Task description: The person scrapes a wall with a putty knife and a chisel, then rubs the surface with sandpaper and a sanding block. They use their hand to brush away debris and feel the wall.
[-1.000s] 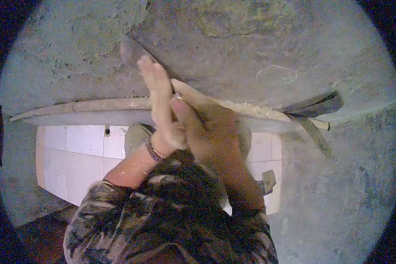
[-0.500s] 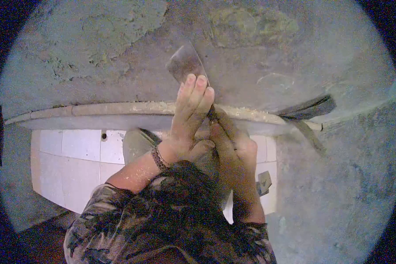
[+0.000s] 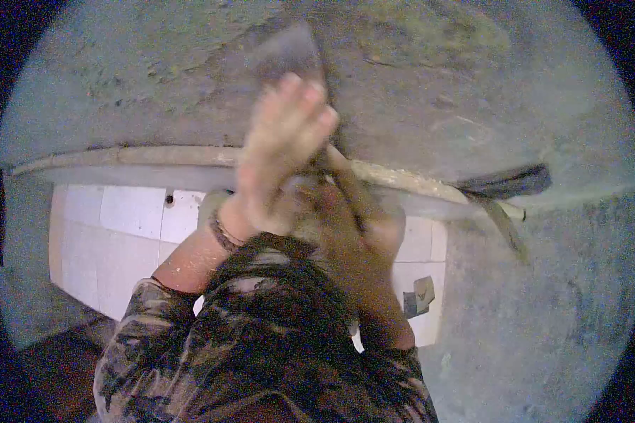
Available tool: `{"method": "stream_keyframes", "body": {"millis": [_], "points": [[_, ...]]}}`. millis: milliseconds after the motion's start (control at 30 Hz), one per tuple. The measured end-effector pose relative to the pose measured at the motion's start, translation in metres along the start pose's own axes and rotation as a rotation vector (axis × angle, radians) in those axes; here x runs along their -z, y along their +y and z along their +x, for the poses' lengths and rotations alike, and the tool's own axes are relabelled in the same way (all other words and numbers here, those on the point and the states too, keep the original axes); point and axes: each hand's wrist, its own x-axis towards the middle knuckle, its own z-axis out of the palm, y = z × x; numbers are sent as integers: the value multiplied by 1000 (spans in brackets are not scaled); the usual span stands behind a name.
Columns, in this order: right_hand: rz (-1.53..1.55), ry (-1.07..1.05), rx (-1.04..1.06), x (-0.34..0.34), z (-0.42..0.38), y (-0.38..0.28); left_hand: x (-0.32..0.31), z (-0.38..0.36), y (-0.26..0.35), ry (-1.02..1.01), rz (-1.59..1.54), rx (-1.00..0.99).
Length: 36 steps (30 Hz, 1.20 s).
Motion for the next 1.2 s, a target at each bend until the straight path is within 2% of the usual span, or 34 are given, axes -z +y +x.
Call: {"method": "stream_keyframes", "body": {"millis": [33,67,100,133,200,267,333,367,400,433,500,633,700,733,800,867,933,967,1033,1100,1133,1200], "points": [[3,-26,1,10,-4,14,-6,-9,7,-135,-60,72],[-145,-38,61,27,-7,37,-24,-23,14,-249,65,104],[-293,-47,127,36,-4,50,-43,-37,19,-237,83,114],[-297,-68,130,37,1,49,-63,-52,25,-191,-35,160],[-315,-83,-92,36,0,41,-66,-66,31,-151,-161,234],[-516,-181,82,4,11,31,-49,-75,18,23,-127,325],[-448,-305,115,-37,27,23,-27,-77,3,194,-75,397],[-438,-316,116,-35,26,26,-20,-77,-1,283,-47,433],[-415,-314,137,-30,24,31,-15,-76,-2,178,16,410],[-395,-316,158,-23,23,34,-22,-74,9,184,30,420],[-231,-261,-131,17,16,26,-52,-66,46,22,-597,604],[-320,-216,-193,-5,22,27,-50,-67,36,12,-385,506],[-285,-376,118,-43,28,50,-11,-76,19,203,-509,758],[-291,-385,116,-40,27,48,-3,-84,8,139,-333,612],[-576,-311,127,-37,25,36,-24,-87,25,121,-415,622],[-507,-260,56,-4,17,17,-41,-76,36,91,-509,617],[-437,-205,-28,0,15,17,-45,-66,43,13,-580,483],[-483,-251,-31,-6,16,25,-41,-73,41,9,-585,487],[-533,-297,-14,-25,25,32,-34,-89,26,213,-670,702],[-690,-339,332,-59,26,34,-10,-102,8,180,-597,645],[-691,-350,339,-53,29,34,-4,-106,3,150,-520,589],[-671,-419,202,-31,32,33,-28,-95,27,155,-578,619]]}}
